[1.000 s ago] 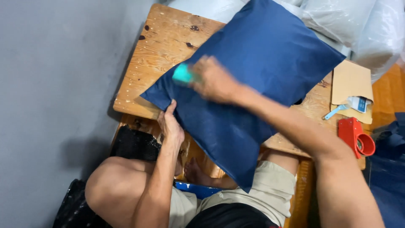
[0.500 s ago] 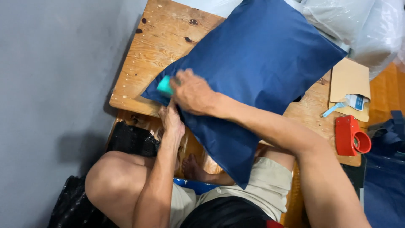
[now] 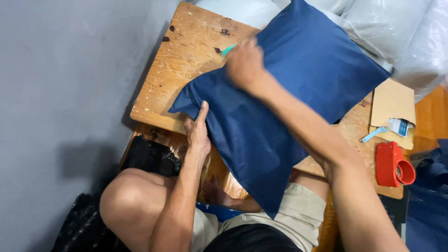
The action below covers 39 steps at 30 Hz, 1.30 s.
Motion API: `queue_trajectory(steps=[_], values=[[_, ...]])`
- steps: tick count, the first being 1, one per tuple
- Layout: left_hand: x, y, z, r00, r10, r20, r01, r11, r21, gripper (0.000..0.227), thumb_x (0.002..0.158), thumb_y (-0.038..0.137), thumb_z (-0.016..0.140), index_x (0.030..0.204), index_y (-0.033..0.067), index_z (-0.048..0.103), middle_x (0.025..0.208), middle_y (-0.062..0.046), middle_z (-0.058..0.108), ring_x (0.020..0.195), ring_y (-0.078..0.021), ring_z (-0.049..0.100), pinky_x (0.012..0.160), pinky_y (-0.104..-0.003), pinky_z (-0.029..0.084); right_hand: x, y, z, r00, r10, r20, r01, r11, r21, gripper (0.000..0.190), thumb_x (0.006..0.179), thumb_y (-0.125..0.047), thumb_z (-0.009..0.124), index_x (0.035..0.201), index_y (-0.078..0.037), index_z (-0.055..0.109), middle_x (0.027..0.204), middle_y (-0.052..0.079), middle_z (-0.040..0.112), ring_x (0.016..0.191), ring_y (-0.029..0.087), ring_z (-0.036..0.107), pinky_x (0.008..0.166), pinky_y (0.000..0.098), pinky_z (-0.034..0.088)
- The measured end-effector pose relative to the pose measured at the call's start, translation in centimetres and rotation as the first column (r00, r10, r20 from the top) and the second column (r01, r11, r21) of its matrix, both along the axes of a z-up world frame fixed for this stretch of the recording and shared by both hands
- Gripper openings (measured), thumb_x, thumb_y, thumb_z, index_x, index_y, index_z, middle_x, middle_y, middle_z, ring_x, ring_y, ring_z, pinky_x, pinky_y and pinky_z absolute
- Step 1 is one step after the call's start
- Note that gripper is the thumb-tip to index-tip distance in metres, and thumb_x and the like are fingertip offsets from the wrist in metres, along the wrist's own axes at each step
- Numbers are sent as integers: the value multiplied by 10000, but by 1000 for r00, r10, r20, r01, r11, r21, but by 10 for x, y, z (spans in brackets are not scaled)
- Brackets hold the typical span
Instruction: The person scrubs a blue tote bag containing a vacuum-sealed pillow using a green sponge. They scrub the plastic-wrapped front, then flip the bag to scrub the blue fabric back and sides. The person works on a wooden table with a tape dispenser and other items nearby.
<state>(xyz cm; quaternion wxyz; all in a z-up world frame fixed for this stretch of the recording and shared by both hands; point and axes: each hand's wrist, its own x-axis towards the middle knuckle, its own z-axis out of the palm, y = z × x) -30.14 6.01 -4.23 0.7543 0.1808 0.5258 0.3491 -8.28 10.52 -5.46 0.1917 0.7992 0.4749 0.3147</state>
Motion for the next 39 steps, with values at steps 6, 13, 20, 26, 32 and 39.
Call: queue_trajectory(steps=[6, 13, 20, 26, 32, 39], values=[[18, -3, -5, 983, -55, -173, 86, 980, 178, 662, 732, 439, 889, 1196, 57, 611, 1220, -172, 525, 1182, -289, 498, 999, -457, 412, -82, 1, 36, 651, 340, -678, -495, 868, -40, 351, 889, -349, 580, 944, -64, 777, 932, 260, 678, 898, 456, 694, 719, 467, 579], [15, -1, -19, 986, -89, -140, 102, 990, 93, 630, 708, 390, 911, 1189, 86, 640, 1255, -180, 572, 1225, -320, 564, 993, -445, 472, 151, 48, 17, 903, -17, -429, -13, 998, -67, 318, 940, -249, 589, 959, -4, 791, 838, 201, 714, 858, 437, 705, 542, 540, 573], [17, -2, -40, 983, -123, -138, 146, 974, 173, 545, 703, 362, 941, 1078, 73, 672, 1068, -136, 645, 1052, -266, 633, 838, -421, 535, 79, 94, -17, 763, -66, -643, -216, 912, -349, 441, 957, -429, 557, 1139, -109, 801, 1198, 186, 752, 1214, 470, 625, 870, 571, 548], [22, -11, -42, 982, -85, -168, 115, 977, 179, 718, 720, 441, 926, 1251, 63, 623, 1224, -204, 611, 1197, -313, 581, 1005, -460, 459, -94, 51, 78, 371, -29, -928, -558, 792, -248, 431, 933, -457, 571, 1069, -89, 749, 1087, 233, 732, 1131, 427, 671, 912, 562, 543], [-1, 16, -35, 976, -66, -205, 107, 976, 191, 840, 854, 663, 411, 1378, 32, 594, 1478, -145, 582, 1358, -248, 559, 1107, -358, 452, -52, -39, 60, 622, 624, -474, -699, 715, 24, 417, 883, -366, 688, 1246, -166, 635, 1039, 95, 576, 969, 343, 546, 673, 470, 462], [-4, 8, -9, 999, -18, -43, 26, 981, 190, 724, 990, 551, 549, 1415, -35, 523, 1455, -307, 508, 1389, -418, 478, 1163, -506, 410, -105, -244, 49, 619, 448, -645, -693, 699, -179, 307, 862, -270, 579, 1150, -188, 646, 1088, 126, 564, 1007, 357, 512, 806, 484, 421]])
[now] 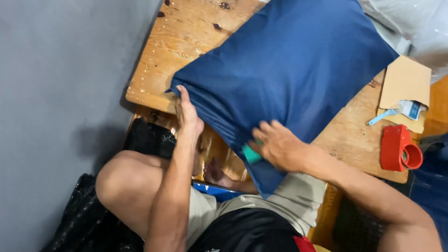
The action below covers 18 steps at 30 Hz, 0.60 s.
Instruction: The person scrubs a blue tote bag containing a vacuum-sealed pillow using a green sponge. They scrub the plastic-wrapped front, then flip the bag to scrub the blue fabric back and sides. The person works on a wooden table with a tape dispenser and other items nearby.
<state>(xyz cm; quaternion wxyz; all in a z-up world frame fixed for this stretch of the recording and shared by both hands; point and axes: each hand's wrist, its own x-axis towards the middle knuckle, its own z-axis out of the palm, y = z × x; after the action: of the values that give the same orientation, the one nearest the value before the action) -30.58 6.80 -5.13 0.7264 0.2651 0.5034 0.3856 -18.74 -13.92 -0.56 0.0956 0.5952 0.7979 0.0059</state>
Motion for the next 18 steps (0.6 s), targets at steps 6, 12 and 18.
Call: queue_trajectory(steps=[6, 12, 18], values=[[1, -25, 26, 999, -12, 49, 13, 1000, -19, 823, 805, 635, 734, 1331, 14, 614, 1336, -271, 626, 1291, -400, 592, 1116, -489, 489, 7, -13, 77, 981, -18, -195, -27, 974, -227, 301, 789, -253, 700, 1065, -133, 722, 1004, 149, 710, 900, 372, 626, 704, 486, 509], [10, -73, -16, 961, -197, -195, 190, 980, -55, 941, 583, 477, 983, 1268, -44, 603, 1306, -286, 600, 1260, -385, 598, 1052, -517, 484, 40, 19, 20, 968, -148, -204, 227, 862, 452, 550, 896, -315, 784, 1390, -134, 623, 1186, 68, 553, 995, 299, 491, 785, 424, 436], [23, -70, -32, 963, -181, -201, 186, 983, 5, 882, 671, 397, 959, 1275, -74, 522, 1290, -286, 547, 1275, -401, 553, 1076, -517, 457, -23, -79, -57, 997, -72, 3, 71, 995, 73, 282, 763, -270, 626, 991, -129, 714, 1016, 103, 633, 883, 325, 498, 734, 496, 420]])
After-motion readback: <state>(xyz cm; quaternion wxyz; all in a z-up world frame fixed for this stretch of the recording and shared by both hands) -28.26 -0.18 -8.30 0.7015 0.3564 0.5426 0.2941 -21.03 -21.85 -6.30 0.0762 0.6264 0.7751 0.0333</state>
